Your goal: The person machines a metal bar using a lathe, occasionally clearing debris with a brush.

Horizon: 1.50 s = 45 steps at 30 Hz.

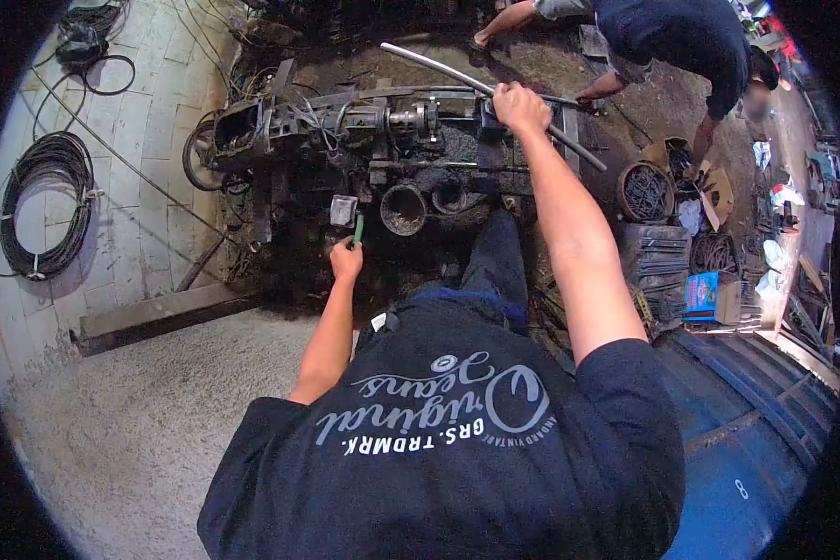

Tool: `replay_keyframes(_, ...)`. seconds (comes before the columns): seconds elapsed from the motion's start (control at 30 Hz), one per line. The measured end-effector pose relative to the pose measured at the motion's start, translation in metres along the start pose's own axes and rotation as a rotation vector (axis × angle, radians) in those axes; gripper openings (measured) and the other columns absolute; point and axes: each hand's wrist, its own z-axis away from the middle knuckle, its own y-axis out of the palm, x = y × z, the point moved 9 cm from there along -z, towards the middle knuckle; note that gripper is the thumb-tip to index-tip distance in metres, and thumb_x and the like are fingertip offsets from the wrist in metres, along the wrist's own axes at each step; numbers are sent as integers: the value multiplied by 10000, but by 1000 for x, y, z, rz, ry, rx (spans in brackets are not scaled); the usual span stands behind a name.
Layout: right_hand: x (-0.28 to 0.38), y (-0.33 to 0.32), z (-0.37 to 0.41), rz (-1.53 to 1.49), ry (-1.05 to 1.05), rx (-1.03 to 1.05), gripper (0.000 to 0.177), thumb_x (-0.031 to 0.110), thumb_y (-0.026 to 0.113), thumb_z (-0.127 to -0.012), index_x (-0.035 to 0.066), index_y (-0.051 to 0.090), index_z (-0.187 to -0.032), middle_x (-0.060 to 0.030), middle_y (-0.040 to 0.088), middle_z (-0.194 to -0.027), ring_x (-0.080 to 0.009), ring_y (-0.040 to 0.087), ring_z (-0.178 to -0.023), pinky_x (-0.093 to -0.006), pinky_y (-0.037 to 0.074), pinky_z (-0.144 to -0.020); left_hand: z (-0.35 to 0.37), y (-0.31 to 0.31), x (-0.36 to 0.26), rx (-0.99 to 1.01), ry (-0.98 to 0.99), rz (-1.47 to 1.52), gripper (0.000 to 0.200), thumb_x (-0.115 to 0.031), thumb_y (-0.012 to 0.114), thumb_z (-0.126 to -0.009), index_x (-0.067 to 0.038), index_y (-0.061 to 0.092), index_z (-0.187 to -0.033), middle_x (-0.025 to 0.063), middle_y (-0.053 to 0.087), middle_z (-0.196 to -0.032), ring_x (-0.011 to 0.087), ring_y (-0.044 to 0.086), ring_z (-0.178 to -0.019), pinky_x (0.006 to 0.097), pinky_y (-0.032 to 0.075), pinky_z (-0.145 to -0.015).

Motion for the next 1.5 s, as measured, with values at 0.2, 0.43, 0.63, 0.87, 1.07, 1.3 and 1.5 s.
replay_keyframes(0.2,1,2,-1,7,23,16,496,403,373,-888,84,702,-1077,-219,666,-1111,-404,624,-1071,-482,478,-933,3,-2,-6,10,-17,-3,371,-228,667,-829,-31,676,-1144,244,676,-1037,379,648,-1010,431,505,-884)
replay_keyframes(0.43,0,1,0,-5,33,14,497,411,385,-891,82,694,-1098,-220,663,-1118,-405,619,-1080,-480,469,-945,3,-4,-5,-19,15,2,372,-232,669,-826,-45,678,-1147,249,676,-1028,380,651,-997,442,503,-883)
replay_keyframes(0.63,1,-4,3,4,42,45,508,427,381,-896,89,691,-1112,-215,655,-1144,-389,608,-1110,-468,461,-959,-1,3,0,0,24,-2,369,-238,667,-831,-65,679,-1157,255,671,-1037,390,646,-1001,448,506,-876)
replay_keyframes(0.87,3,1,2,11,60,68,522,436,376,-899,81,691,-1115,-208,649,-1166,-377,603,-1126,-458,457,-964,4,-3,-4,15,-29,-26,372,-227,663,-839,-81,671,-1181,239,675,-1047,384,643,-1009,450,508,-873)
replay_keyframes(1.07,0,5,0,6,60,73,515,429,385,-897,76,689,-1119,-212,645,-1172,-388,595,-1131,-464,450,-969,2,-1,-2,24,-24,-14,364,-223,667,-836,-77,677,-1169,229,674,-1069,376,644,-1018,444,507,-876)
replay_keyframes(1.3,0,2,2,-34,59,49,518,421,372,-897,71,705,-1085,-212,653,-1152,-391,597,-1126,-463,452,-967,7,-6,-10,-2,15,-23,360,-223,671,-834,-89,682,-1167,222,681,-1053,370,649,-1012,437,507,-877)
replay_keyframes(1.5,2,0,2,-11,67,36,525,418,366,-893,72,705,-1096,-211,659,-1140,-390,606,-1114,-463,454,-966,5,-3,-6,-3,3,10,354,-221,675,-831,-77,685,-1153,219,684,-1047,365,655,-1002,434,505,-877)
